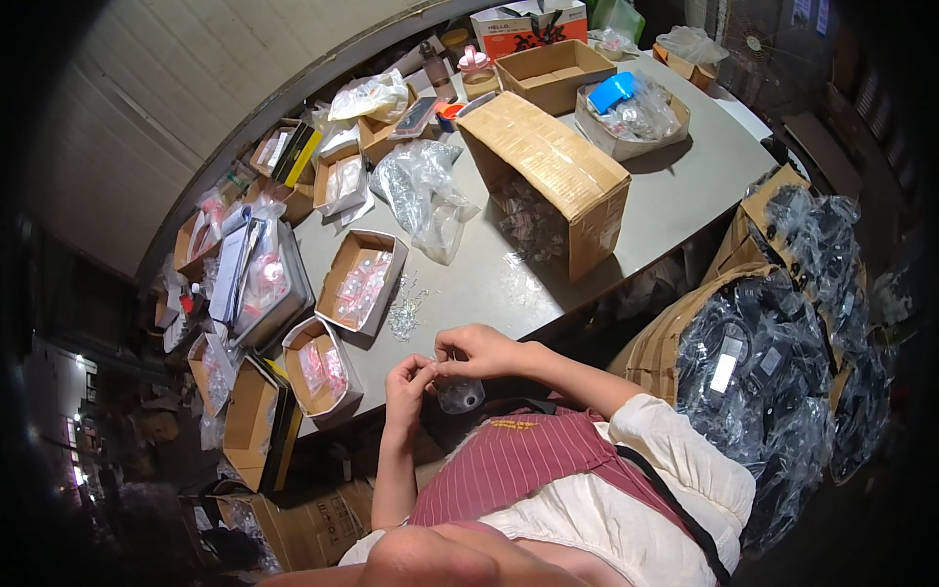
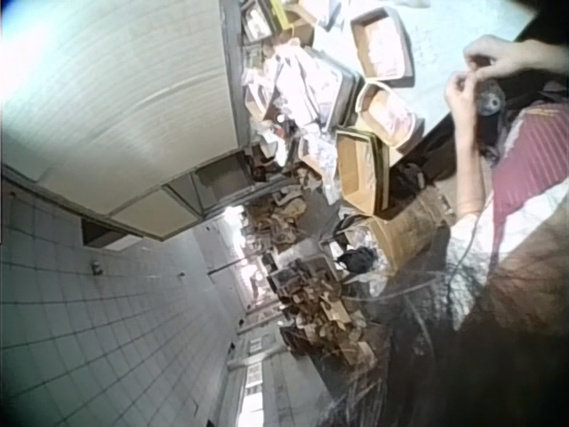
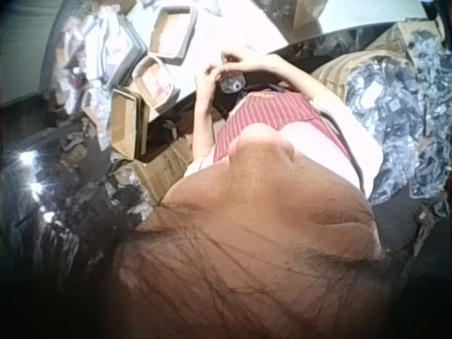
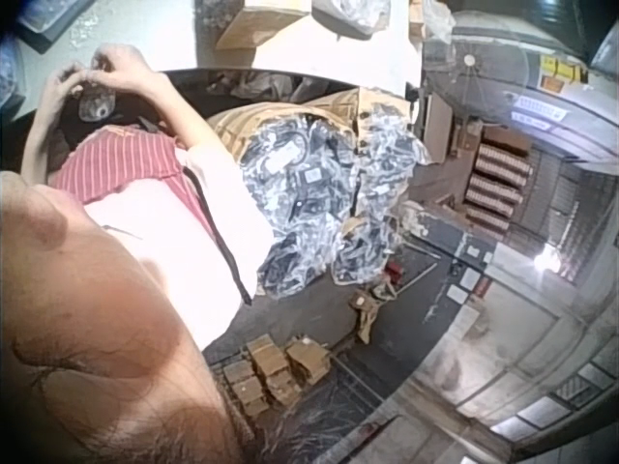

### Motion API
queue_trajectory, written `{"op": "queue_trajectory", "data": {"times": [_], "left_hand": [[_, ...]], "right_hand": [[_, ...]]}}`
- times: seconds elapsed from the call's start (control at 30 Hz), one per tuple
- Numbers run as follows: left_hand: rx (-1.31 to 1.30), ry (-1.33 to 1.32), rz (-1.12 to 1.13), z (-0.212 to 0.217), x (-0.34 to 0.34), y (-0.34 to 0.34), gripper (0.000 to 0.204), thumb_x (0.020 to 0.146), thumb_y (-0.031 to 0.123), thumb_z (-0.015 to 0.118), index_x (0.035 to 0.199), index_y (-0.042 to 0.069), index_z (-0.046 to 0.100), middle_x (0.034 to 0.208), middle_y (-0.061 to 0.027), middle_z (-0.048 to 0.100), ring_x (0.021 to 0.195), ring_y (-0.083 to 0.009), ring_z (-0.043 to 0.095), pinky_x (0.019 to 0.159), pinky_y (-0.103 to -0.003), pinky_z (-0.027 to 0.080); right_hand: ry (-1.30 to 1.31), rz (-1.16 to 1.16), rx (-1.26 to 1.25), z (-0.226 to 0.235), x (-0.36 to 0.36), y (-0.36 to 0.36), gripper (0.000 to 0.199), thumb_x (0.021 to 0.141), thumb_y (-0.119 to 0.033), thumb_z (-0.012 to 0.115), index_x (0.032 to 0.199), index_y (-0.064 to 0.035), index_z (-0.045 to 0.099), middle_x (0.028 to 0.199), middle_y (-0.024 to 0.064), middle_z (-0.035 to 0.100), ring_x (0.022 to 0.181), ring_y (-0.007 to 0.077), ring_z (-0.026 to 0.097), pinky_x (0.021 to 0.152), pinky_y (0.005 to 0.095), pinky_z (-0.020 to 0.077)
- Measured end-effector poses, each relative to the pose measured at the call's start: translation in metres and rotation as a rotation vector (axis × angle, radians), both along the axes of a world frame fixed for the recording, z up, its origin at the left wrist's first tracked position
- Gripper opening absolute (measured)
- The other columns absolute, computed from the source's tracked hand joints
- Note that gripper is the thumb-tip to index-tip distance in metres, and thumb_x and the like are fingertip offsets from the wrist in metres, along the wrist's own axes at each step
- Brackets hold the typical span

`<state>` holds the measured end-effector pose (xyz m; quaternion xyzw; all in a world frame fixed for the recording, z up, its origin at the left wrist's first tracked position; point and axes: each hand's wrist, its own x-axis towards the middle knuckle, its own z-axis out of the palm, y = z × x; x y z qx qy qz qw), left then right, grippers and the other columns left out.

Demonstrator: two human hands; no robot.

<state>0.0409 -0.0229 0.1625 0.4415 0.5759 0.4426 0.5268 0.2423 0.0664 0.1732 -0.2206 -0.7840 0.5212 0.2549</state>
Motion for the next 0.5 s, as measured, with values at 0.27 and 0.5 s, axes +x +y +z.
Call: {"op": "queue_trajectory", "data": {"times": [0.27, 0.5], "left_hand": [[0.075, 0.137, 0.043, -0.013, 0.003, 0.001, 0.007, 0.095, 0.01, 0.067, 0.092, 0.003, 0.067, 0.084, -0.0007, 0.07, 0.074, -0.0053, 0.062, 0.063, -0.021, 0.047], [0.145, 0.285, 0.036, -0.014, 0.01, 0.0, 0.008, 0.094, 0.008, 0.068, 0.093, 0.0, 0.065, 0.084, -0.0023, 0.07, 0.076, -0.0069, 0.063, 0.067, -0.022, 0.049]], "right_hand": [[-0.093, -0.143, 0.253, -0.006, -0.007, -0.015, 0.02, 0.09, -0.022, 0.068, 0.095, -0.0028, 0.062, 0.09, 0.016, 0.068, 0.083, 0.0382, 0.067, 0.072, 0.0467, 0.0531], [-0.182, -0.153, 0.342, -0.001, -0.004, -0.014, 0.018, 0.089, -0.019, 0.066, 0.092, -0.0023, 0.062, 0.089, 0.0176, 0.068, 0.086, 0.0403, 0.067, 0.075, 0.0492, 0.053]]}}
